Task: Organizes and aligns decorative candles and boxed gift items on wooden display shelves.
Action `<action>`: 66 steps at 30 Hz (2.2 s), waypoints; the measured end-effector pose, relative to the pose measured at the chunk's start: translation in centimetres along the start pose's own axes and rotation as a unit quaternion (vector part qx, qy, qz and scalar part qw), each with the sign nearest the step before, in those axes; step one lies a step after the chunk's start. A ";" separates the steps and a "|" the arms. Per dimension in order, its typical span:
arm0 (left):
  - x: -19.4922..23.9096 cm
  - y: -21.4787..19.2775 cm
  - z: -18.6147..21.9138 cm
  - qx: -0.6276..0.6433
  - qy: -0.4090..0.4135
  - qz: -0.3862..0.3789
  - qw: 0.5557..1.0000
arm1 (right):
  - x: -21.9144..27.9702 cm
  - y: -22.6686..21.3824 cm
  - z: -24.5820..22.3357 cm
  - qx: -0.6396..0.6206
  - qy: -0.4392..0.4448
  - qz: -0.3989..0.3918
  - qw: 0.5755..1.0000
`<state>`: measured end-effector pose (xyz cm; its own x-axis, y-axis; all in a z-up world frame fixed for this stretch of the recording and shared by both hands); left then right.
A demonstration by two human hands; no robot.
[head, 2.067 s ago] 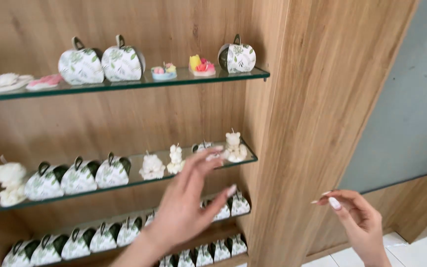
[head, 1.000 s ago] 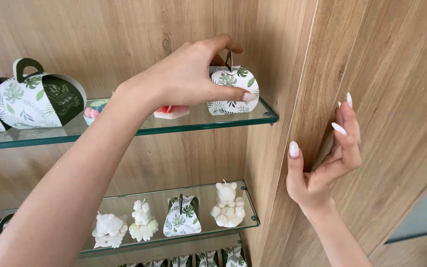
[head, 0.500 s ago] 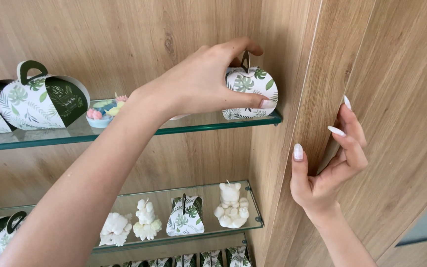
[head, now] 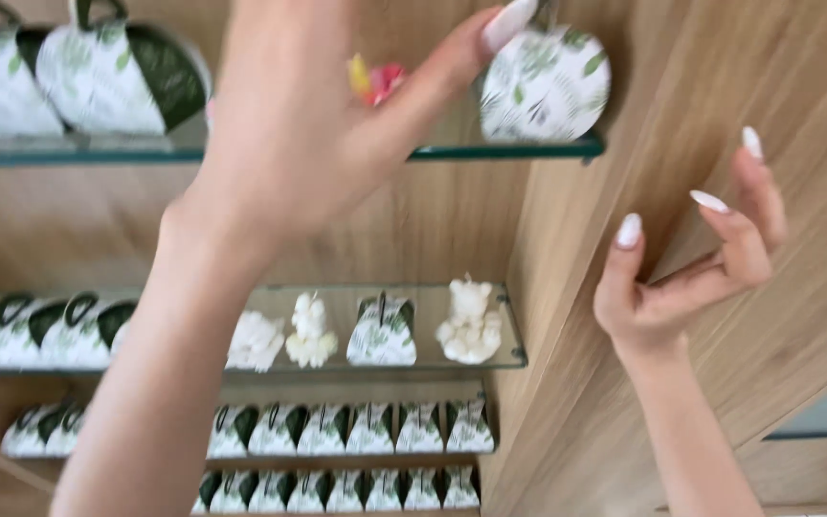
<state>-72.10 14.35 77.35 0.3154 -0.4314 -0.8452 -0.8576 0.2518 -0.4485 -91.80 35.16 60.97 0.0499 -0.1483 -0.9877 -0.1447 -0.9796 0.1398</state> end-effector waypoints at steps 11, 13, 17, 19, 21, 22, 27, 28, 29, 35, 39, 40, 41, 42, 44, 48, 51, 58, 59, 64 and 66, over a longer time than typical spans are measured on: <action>31.0 16.5 21.7 0.148 -0.545 0.229 0.793 | 6.7 0.4 -10.0 -0.114 0.064 -0.265 0.955; 27.6 14.6 21.7 0.118 -0.521 0.157 0.831 | 4.2 3.9 -9.7 -0.133 0.071 -0.381 0.912; 24.6 13.3 22.1 -0.054 -0.446 0.035 0.893 | 0.7 7.6 -10.5 -0.125 0.102 -0.581 0.798; 25.5 13.5 22.6 -0.037 -0.455 0.014 0.889 | 0.5 8.6 -11.3 -0.083 0.085 -0.618 0.777; 26.5 13.8 23.2 -0.020 -0.466 -0.008 0.885 | 0.4 9.9 -11.9 -0.044 0.068 -0.653 0.753; 27.2 13.9 23.4 -0.002 -0.466 -0.007 0.885 | 0.5 10.6 -12.0 0.006 0.089 -0.686 0.723; 28.7 13.5 23.8 0.054 -0.494 -0.014 0.868 | 1.0 12.9 -10.5 0.126 0.156 -0.739 0.643; 28.6 13.2 23.6 0.041 -0.491 -0.022 0.870 | 1.1 13.3 -9.7 0.124 0.150 -0.731 0.654; 28.6 12.8 23.4 0.029 -0.487 -0.032 0.872 | 1.4 13.6 -8.9 0.121 0.147 -0.722 0.665; 29.5 12.1 22.7 0.044 -0.498 -0.035 0.865 | 3.1 15.5 -6.3 0.109 0.134 -0.689 0.704; 29.9 11.9 22.6 0.058 -0.502 -0.042 0.862 | 3.3 15.5 -6.3 0.091 0.119 -0.669 0.728; 30.0 11.9 22.6 0.067 -0.502 -0.043 0.861 | 3.4 15.6 -6.3 0.099 0.112 -0.666 0.731; 30.1 11.8 22.6 0.076 -0.504 -0.043 0.860 | 3.4 15.7 -6.4 0.107 0.103 -0.664 0.732; 30.2 11.8 22.5 0.080 -0.503 -0.046 0.860 | 3.3 15.7 -6.5 0.109 0.107 -0.665 0.731; 30.4 11.7 22.5 0.081 -0.495 -0.043 0.864 | 3.2 15.7 -6.6 0.131 0.088 -0.665 0.730; 30.9 11.2 22.5 0.093 -0.493 -0.047 0.864 | 3.3 15.4 -6.4 0.118 0.076 -0.660 0.738; 31.2 10.7 22.2 0.102 -0.483 -0.052 0.868 | 3.2 15.5 -6.6 0.102 0.075 -0.653 0.746; 32.3 8.7 21.8 0.123 -0.479 -0.066 0.867 | 3.6 15.8 -7.0 0.151 0.071 -0.657 0.735; 32.6 8.5 21.7 0.120 -0.482 -0.065 0.865 | 3.6 16.1 -7.0 0.164 0.068 -0.658 0.732; 34.3 7.0 22.0 0.112 -0.497 -0.065 0.858 | 3.1 15.4 -7.9 0.151 0.112 -0.676 0.713; 34.7 6.6 22.0 0.093 -0.509 -0.041 0.855 | 1.5 14.8 -9.1 0.132 0.113 -0.681 0.712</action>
<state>-57.91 20.13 38.70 0.6425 0.4994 -0.5813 -0.7662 0.4312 -0.4764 -84.92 19.17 62.20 0.4752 0.8662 -0.1544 0.0111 -0.1813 -0.9834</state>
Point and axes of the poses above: each hand's wrist, its own x-axis away from the middle knuckle, its own y-axis out of the palm, z = x × y, the point moved 1 cm from there along -x, towards the middle knuckle, and after that the axes turned 6 degrees about y, right-handed, at the moved point
